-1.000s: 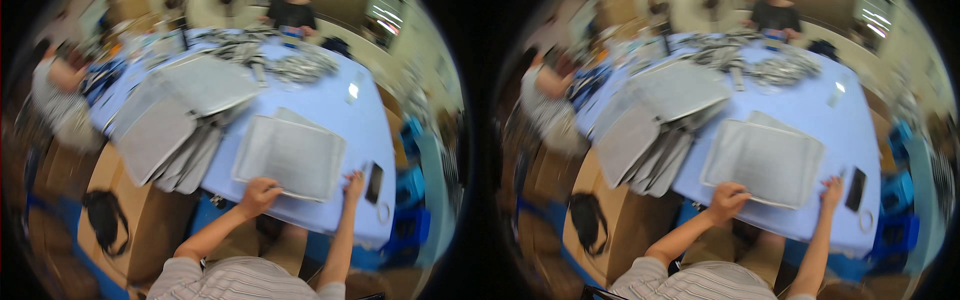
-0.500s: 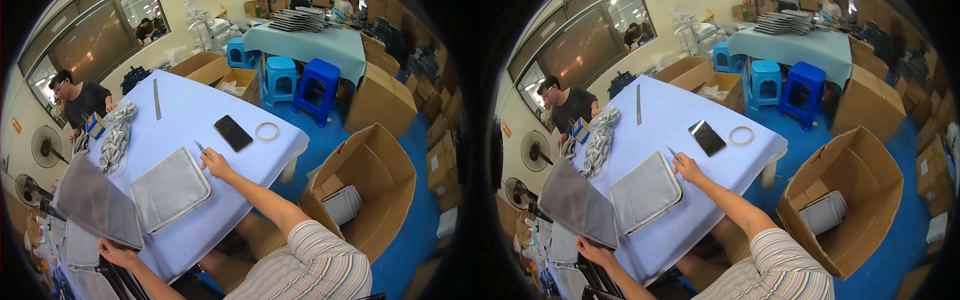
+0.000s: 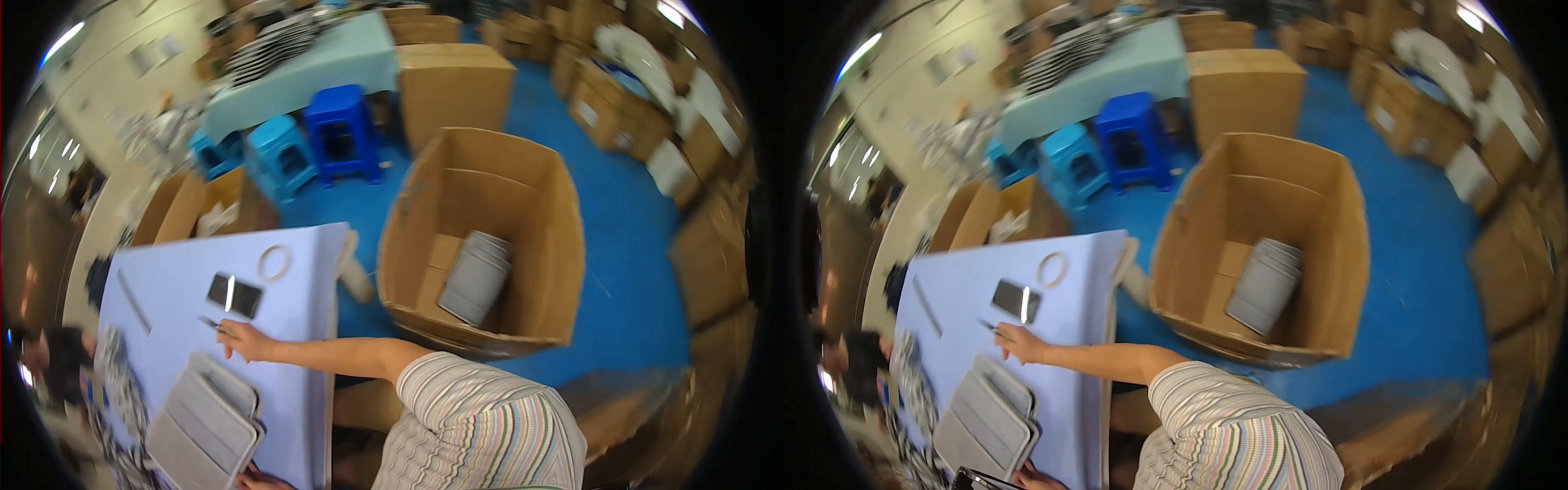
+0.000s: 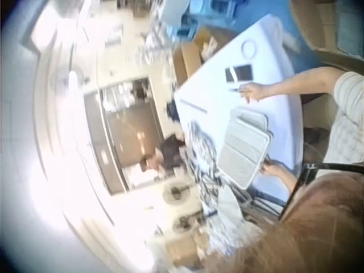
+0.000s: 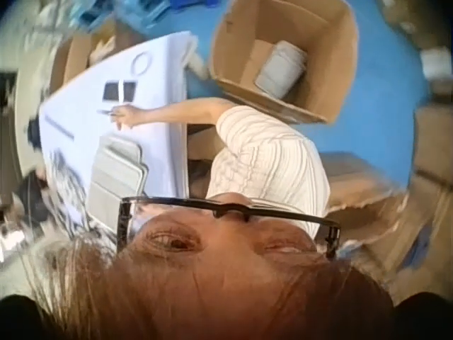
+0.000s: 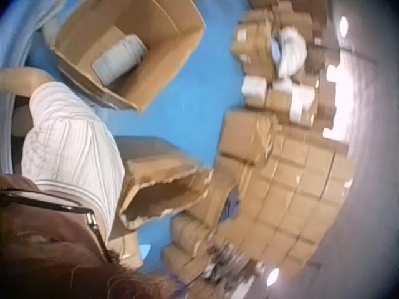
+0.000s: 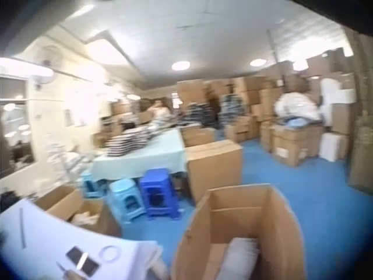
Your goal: Trimming excess threads and inspecting finished grey zippered cases at a workshop table.
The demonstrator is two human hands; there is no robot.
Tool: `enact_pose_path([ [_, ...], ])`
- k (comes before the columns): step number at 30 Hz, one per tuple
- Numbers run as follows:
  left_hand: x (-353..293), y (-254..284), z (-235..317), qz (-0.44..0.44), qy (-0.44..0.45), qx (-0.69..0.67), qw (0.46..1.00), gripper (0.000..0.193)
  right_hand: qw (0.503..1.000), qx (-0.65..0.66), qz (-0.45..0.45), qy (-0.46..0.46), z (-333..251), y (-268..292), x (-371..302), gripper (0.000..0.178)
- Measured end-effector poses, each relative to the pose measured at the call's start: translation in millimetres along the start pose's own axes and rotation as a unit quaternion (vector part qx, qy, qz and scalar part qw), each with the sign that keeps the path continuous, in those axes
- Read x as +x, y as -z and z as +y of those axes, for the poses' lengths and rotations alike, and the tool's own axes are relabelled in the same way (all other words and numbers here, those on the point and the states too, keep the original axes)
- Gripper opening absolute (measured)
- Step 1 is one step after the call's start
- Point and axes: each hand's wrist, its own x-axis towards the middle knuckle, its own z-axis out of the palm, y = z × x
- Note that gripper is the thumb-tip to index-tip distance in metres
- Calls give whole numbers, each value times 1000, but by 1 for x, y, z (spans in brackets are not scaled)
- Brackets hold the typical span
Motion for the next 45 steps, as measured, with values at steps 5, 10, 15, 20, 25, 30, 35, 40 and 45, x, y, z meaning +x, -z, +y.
enact_pose_path([
  [5, -57, -114, 26, -102, -27, -150, 983, 25, 946, -117, 228, 200, -128, 156, -108, 16],
  [10, -67, -138, 8, -144, -17, -175, 974, 24, 617, -499, 532, 296, -249, 336, -299, 18],
  [15, -86, -167, -12, -196, 17, -185, 963, 24, 312, -604, 721, 134, -417, 467, -602, 32],
  [20, -72, -167, -6, -177, -16, -174, 969, 23, 345, -401, 843, -92, -467, 435, -621, 49],
  [25, -62, -176, -7, -181, -17, -159, 970, 23, 416, -451, 788, -48, -440, 448, -619, 45],
  [30, -28, -134, 9, -168, -33, -103, 980, 22, 579, -446, 681, 44, -361, 449, -505, 39],
  [35, -21, -97, 9, -129, -24, -65, 989, 22, 743, -393, 541, 12, -272, 411, -412, 54],
  [40, -37, -61, 33, -102, 41, 26, 994, 17, 838, -361, 410, -6, -225, 341, -336, 53],
  [45, -66, -92, 66, -156, 16, 33, 987, 17, 876, -359, 321, -11, -195, 294, -283, 43],
])
